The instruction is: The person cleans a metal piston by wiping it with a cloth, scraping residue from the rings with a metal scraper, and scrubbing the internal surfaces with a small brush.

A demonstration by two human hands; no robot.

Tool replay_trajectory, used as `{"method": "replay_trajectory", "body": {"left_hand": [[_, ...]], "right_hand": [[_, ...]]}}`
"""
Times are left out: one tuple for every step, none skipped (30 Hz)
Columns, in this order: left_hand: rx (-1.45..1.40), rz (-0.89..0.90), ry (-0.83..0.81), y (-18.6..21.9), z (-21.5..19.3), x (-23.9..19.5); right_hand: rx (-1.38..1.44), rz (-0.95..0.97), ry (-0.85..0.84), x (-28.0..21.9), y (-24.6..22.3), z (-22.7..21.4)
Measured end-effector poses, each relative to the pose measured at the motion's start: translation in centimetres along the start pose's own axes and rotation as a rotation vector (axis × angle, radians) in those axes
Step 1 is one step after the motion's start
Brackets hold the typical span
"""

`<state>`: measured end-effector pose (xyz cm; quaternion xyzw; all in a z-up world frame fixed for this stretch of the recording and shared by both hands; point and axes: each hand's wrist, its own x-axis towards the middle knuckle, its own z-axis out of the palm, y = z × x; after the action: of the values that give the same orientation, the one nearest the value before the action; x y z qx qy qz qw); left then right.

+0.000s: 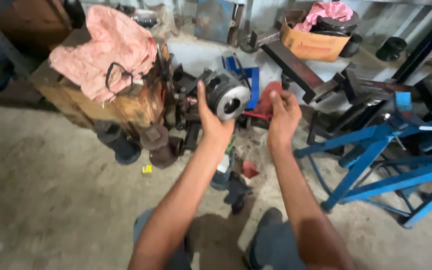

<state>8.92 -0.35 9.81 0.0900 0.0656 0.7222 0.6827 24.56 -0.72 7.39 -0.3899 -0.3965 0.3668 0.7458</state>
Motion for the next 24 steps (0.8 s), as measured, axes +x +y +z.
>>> {"method": "replay_trajectory", "body": {"left_hand": [[0.006,-0.012,-0.003,-0.1,-0.3,0.5],[0.008,-0.036,0.056,-0.2,-0.8,0.9],[0.008,-0.059,0.128,-0.2,-1.5,0.9],[0.011,-0.069,0.138,-0.3,-2.3,0.7],[0.014,-0.078,0.166,-0.6,-2.9,0.7],[0.017,-0.088,0.194,-0.8,-3.4,0.8],[0.013,-0.098,0.209,-0.9,-4.1,0.6],[0.008,-0.118,0.259,-1.0,-4.8,0.4],[0.004,-0.131,0.304,-1.0,-5.4,0.4],[0.002,-0.136,0.314,-1.0,-5.8,0.2],[-0.025,-0.162,0.303,-0.9,-6.0,0.3],[-0.052,-0.189,0.292,-0.7,-6.2,0.4],[-0.052,-0.191,0.298,-0.5,-6.3,0.4],[-0.031,-0.196,0.33,-0.3,-6.3,0.5],[-0.011,-0.202,0.362,-0.2,-6.3,0.6],[-0.013,-0.203,0.369,0.1,-6.3,0.5],[0.036,-0.203,0.393,0.4,-6.2,0.8],[0.085,-0.203,0.416,0.7,-6.1,1.0],[0.085,-0.205,0.42,0.9,-6.1,0.9],[0.128,-0.196,0.416,1.0,-6.2,0.9],[0.173,-0.188,0.41,1.1,-6.3,0.8],[0.175,-0.191,0.412,1.1,-6.3,0.8],[0.22,-0.133,0.445,0.9,-6.3,0.7],[0.265,-0.075,0.478,0.9,-6.4,0.5]], "right_hand": [[0.002,-0.003,0.013,-0.2,0.2,0.1],[-0.063,-0.084,0.014,-0.6,0.2,0.4],[-0.136,-0.153,0.011,-1.5,0.1,0.6],[-0.142,-0.144,0.021,-2.4,-0.2,1.0],[-0.313,-0.222,0.018,-3.2,-0.6,1.4],[-0.486,-0.298,0.013,-3.9,-1.0,2.1],[-0.499,-0.286,0.017,-4.5,-1.2,2.5],[-0.654,-0.47,-0.109,-5.1,-1.5,2.9],[-0.798,-0.657,-0.244,-5.5,-1.6,3.4],[-0.805,-0.647,-0.247,-6.1,-1.9,3.8],[-0.854,-0.617,-0.342,-6.5,-2.0,4.3],[-0.9,-0.587,-0.439,-6.7,-2.0,4.7],[-0.902,-0.581,-0.44,-6.6,-2.1,4.9],[-0.874,-0.601,-0.467,-6.4,-2.0,4.9],[-0.846,-0.622,-0.495,-6.2,-2.0,4.9],[-0.848,-0.616,-0.499,-6.3,-2.0,4.7],[-0.843,-0.624,-0.53,-6.1,-2.0,4.6],[-0.838,-0.632,-0.561,-6.0,-1.9,4.5],[-0.839,-0.628,-0.561,-6.2,-1.6,4.5],[-0.876,-0.583,-0.538,-6.5,-1.3,4.5],[-0.912,-0.538,-0.512,-6.8,-1.0,4.6],[-0.912,-0.535,-0.51,-6.9,-0.7,4.7],[-0.954,-0.533,-0.448,-7.0,-0.3,4.7],[-0.996,-0.53,-0.385,-7.3,-0.1,4.8]]}}
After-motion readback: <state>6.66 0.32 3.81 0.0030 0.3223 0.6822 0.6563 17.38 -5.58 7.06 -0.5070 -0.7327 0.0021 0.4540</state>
